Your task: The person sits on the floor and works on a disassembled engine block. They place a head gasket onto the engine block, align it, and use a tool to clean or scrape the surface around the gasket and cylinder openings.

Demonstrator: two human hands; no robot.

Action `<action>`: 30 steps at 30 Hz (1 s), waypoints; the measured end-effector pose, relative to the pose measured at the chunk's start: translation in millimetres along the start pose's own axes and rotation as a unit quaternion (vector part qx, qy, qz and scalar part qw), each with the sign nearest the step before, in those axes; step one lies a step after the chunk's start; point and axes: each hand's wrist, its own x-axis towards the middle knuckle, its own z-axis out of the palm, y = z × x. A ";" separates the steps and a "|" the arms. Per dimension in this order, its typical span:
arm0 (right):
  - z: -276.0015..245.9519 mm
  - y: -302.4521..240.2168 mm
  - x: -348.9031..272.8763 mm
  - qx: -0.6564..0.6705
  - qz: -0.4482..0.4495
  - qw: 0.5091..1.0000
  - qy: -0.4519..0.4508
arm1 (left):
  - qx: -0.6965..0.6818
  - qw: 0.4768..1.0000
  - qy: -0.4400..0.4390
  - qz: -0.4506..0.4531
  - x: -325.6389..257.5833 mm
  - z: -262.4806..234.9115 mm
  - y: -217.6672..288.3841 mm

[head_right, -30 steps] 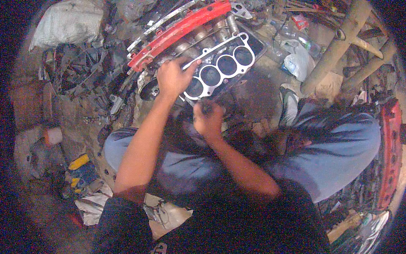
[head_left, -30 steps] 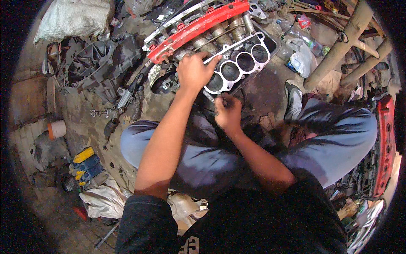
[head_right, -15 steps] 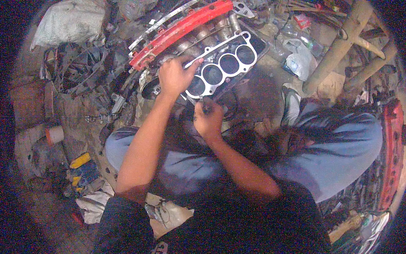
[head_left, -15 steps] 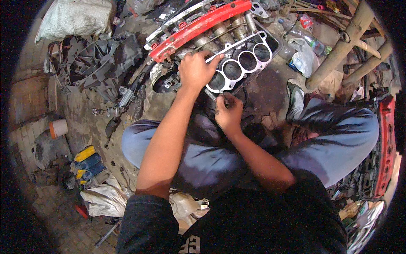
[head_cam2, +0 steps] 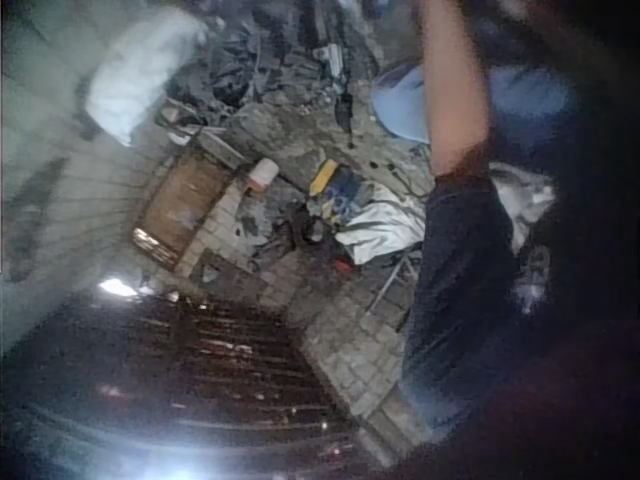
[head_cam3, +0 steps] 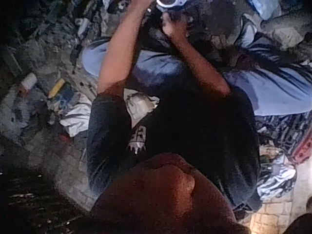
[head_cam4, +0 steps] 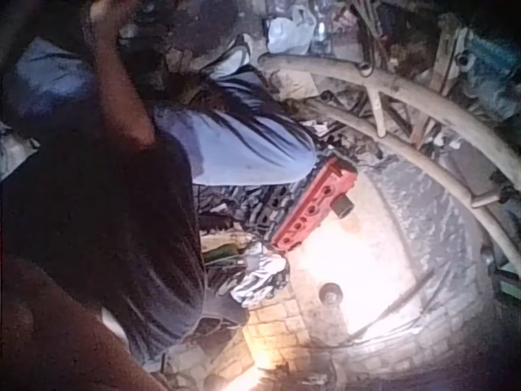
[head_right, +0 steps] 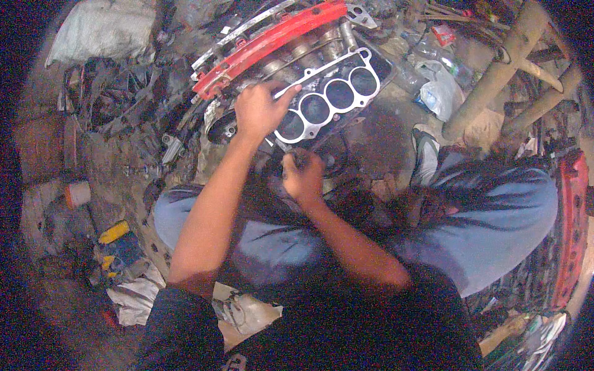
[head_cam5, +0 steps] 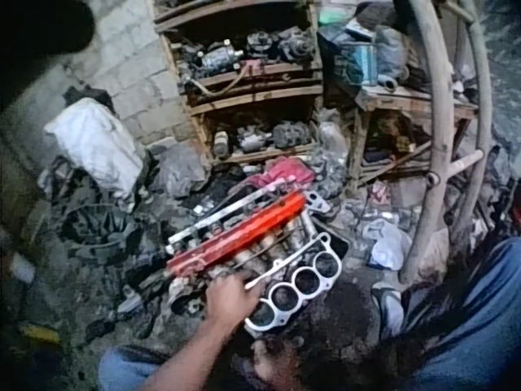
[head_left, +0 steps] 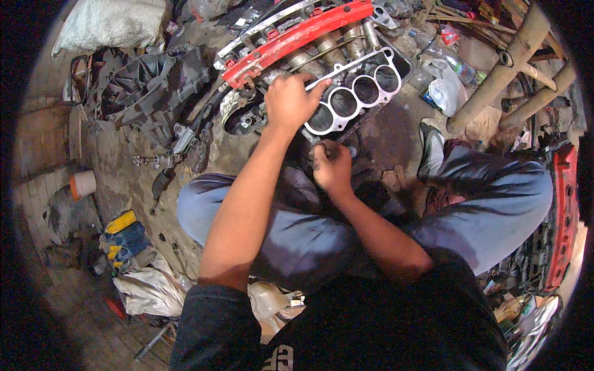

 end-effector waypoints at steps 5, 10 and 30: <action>-6.5 -39.6 -24.9 0.105 -0.065 0.992 -0.037 | 0.021 1.000 0.007 0.003 -0.5 4.5 -5.0; -12.5 -47.0 -13.8 0.138 -0.017 0.990 -0.030 | 0.010 1.000 -0.025 -0.005 1.5 2.1 -2.3; 2.3 -29.8 -14.7 0.196 -0.020 0.980 -0.025 | 0.027 0.999 0.019 0.018 0.2 5.0 -3.0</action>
